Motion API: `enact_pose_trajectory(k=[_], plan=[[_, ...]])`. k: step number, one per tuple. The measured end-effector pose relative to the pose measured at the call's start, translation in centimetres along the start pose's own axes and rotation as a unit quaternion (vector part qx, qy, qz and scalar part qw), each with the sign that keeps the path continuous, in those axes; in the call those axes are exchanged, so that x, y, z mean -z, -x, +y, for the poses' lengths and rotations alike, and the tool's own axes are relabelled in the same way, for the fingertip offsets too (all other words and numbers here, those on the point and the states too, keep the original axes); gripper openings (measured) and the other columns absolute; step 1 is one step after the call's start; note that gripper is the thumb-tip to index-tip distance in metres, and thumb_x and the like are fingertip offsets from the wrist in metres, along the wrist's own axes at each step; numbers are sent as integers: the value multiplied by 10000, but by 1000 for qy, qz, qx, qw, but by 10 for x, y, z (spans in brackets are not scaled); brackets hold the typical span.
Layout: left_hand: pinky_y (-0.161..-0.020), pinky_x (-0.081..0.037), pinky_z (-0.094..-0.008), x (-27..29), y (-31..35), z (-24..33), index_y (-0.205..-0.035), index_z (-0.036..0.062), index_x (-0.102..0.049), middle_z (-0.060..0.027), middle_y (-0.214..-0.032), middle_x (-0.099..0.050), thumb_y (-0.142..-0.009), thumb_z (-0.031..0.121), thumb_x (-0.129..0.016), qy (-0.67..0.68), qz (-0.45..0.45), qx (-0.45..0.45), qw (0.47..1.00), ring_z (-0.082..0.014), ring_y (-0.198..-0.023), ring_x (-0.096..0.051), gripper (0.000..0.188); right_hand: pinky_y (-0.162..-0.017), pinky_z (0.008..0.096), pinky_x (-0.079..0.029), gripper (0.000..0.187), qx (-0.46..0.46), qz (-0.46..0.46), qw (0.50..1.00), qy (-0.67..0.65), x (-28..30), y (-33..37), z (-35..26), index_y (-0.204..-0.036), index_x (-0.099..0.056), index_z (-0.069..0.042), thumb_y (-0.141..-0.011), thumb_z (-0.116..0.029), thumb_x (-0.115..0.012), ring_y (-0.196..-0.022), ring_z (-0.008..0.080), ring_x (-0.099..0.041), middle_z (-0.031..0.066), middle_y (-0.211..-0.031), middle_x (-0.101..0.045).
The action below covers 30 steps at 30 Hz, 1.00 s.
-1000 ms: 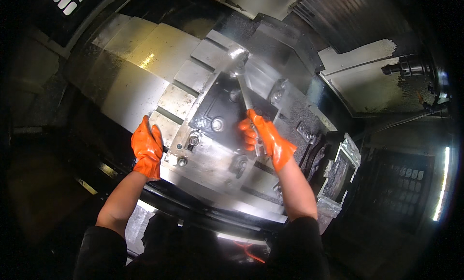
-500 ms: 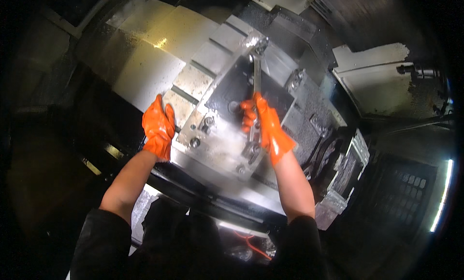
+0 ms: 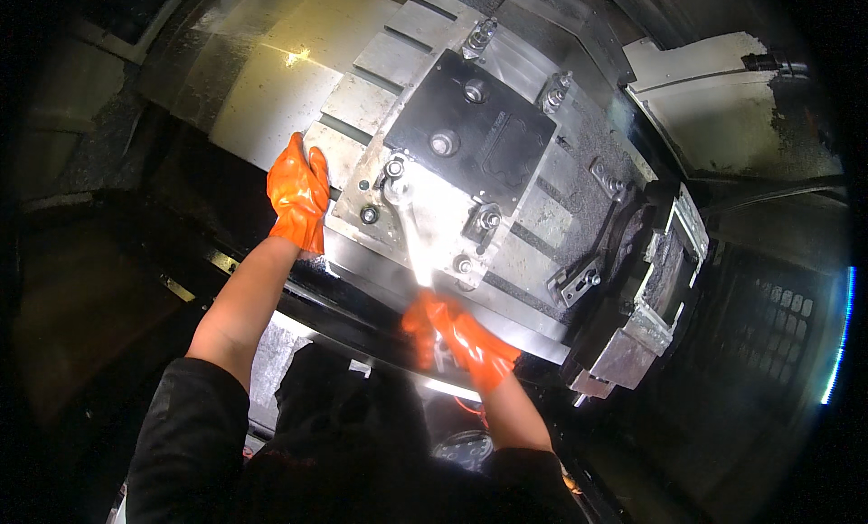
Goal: The person uses a wrench to tighten bolts on a large metal machine component. They then place a black plastic cover onto the component and secure it with additional bolts.
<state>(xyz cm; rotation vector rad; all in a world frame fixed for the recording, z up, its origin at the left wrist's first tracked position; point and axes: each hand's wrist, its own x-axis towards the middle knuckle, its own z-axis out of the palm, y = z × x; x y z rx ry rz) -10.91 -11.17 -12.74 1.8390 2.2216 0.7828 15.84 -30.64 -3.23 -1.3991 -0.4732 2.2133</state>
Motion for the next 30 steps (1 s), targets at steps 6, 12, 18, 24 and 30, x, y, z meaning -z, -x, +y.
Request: enact_pose_trajectory(k=[6, 12, 18, 24, 30], plan=[[-917, -537, -504, 0, -4, 0, -1300, -45, -626, -245, -1081, -718, -986, 321, -594, 3, -11, 4, 1000, -442, -998, -682, 484, -529, 357, -480, 521, -59, -23, 995, 76, 23, 2, -58, -1003, -581, -60, -1071, -568, -489, -543, 165, -523, -9, -630, -462], [-910, -537, -503, 1, -9, 0, -1303, -52, -621, -261, -1074, -716, -978, 306, -596, -5, -23, 4, 1000, -444, -996, -682, 484, -530, 362, -487, 525, -115, -52, 985, 118, 38, -1, -99, -1001, -582, -57, -1072, -568, -484, -540, 171, -531, -3, -628, -466], [-861, -547, -499, 2, -7, 2, -1311, -54, -605, -245, -1063, -713, -973, 277, -609, 1, -28, 3, 1000, -440, -961, -684, 473, -530, 368, -495, 529, -114, -36, 988, 94, 21, 0, -85, -999, -583, -55, -1074, -569, -480, -538, 178, -539, 3, -625, -469], [-835, -551, -502, 1, -2, -1, -1340, -52, -581, -234, -1065, -705, -975, 294, -610, -11, -37, 9, 999, -445, -940, -678, 504, -530, 374, -503, 534, -126, -21, 988, 90, 15, 7, -84, -997, -585, -53, -1076, -569, -475, -535, 184, -547, 9, -623, -473], [-909, -543, -503, -1, -7, 4, -1325, -3, -623, -243, -1113, -721, -978, 312, -587, -19, -35, 36, 999, -436, -1011, -687, 470, -531, 380, -511, 538, -59, -9, 997, 57, 3, -8, -39, -995, -586, -50, -1077, -569, -470, -533, 190, -555, 15, -620, -477]])
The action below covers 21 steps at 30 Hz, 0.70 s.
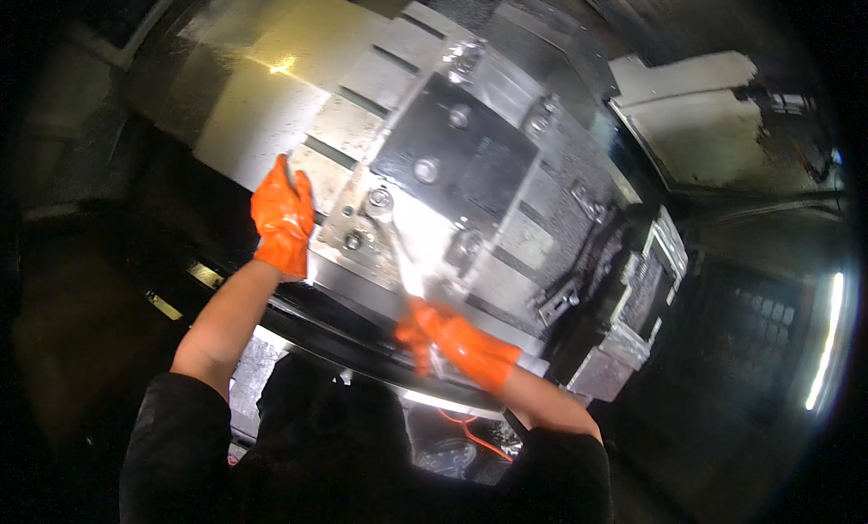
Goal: The person uses a wrench to tighten bolts on a large metal machine component. They then place a black plastic cover onto the component and secure it with additional bolts.
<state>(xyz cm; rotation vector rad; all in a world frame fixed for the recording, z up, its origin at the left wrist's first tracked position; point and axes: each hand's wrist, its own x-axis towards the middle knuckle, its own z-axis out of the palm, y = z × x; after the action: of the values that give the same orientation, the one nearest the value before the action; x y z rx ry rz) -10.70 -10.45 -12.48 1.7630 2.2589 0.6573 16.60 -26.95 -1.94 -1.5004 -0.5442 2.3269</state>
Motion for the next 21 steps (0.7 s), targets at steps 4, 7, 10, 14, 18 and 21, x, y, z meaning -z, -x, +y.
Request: enact_pose_trajectory(k=[4, 7, 10, 14, 18, 21], plan=[[-921, -543, -495, 5, 0, 2, -1341, 4, -609, -236, -1101, -727, -981, 311, -587, 5, -1, -9, 1000, -432, -1015, -689, 474, -531, 384, -516, 541, 37, 6, 999, 10, 12, 16, 1, -994, -587, -49, -1078, -569, -467, -531, 195, -561, 20, -619, -479], [-903, -554, -494, 12, 0, 8, -1347, -12, -598, -253, -1098, -725, -989, 284, -582, -1, -14, -4, 1000, -444, -1007, -693, 465, -531, 387, -520, 543, 74, 48, 996, 9, 45, 45, 0, -993, -587, -47, -1079, -569, -465, -529, 198, -565, 23, -617, -481], [-923, -548, -497, 7, 0, 9, -1369, -25, -583, -276, -1120, -715, -998, 278, -573, -6, -20, 0, 1000, -455, -1035, -687, 480, -531, 390, -524, 545, 134, 145, 980, -34, 88, 45, -20, -992, -588, -46, -1080, -569, -462, -528, 201, -569, 26, -616, -483], [-945, -535, -484, 15, 1, 15, -1385, -38, -557, -288, -1170, -694, -1018, 263, -541, -3, -38, 10, 999, -461, -1084, -668, 475, -541, 361, -486, 492, 219, 93, 957, -166, 131, 17, -61, -1000, -595, -80, -1070, -560, -507, -558, 148, -506, -24, -658, -455], [-940, -533, -477, 18, 2, 18, -1391, -34, -546, -286, -1162, -694, -1024, 262, -528, 13, -52, 6, 999, -460, -1079, -666, 471, -548, 327, -450, 458, 194, 144, 959, -148, 140, 9, -86, -980, -597, -94, -1069, -538, -527, -559, 128, -483, -30, -672, -453], [-936, -533, -476, 17, 0, 18, -1392, -30, -542, -287, -1160, -692, -1025, 263, -526, 20, -50, 8, 998, -461, -1073, -666, 470, -514, 310, -415, 481, 167, 128, 969, -128, 154, 11, -96, -923, -581, -103, -1052, -564, -540, -505, 111, -432, -52, -608, -412]])
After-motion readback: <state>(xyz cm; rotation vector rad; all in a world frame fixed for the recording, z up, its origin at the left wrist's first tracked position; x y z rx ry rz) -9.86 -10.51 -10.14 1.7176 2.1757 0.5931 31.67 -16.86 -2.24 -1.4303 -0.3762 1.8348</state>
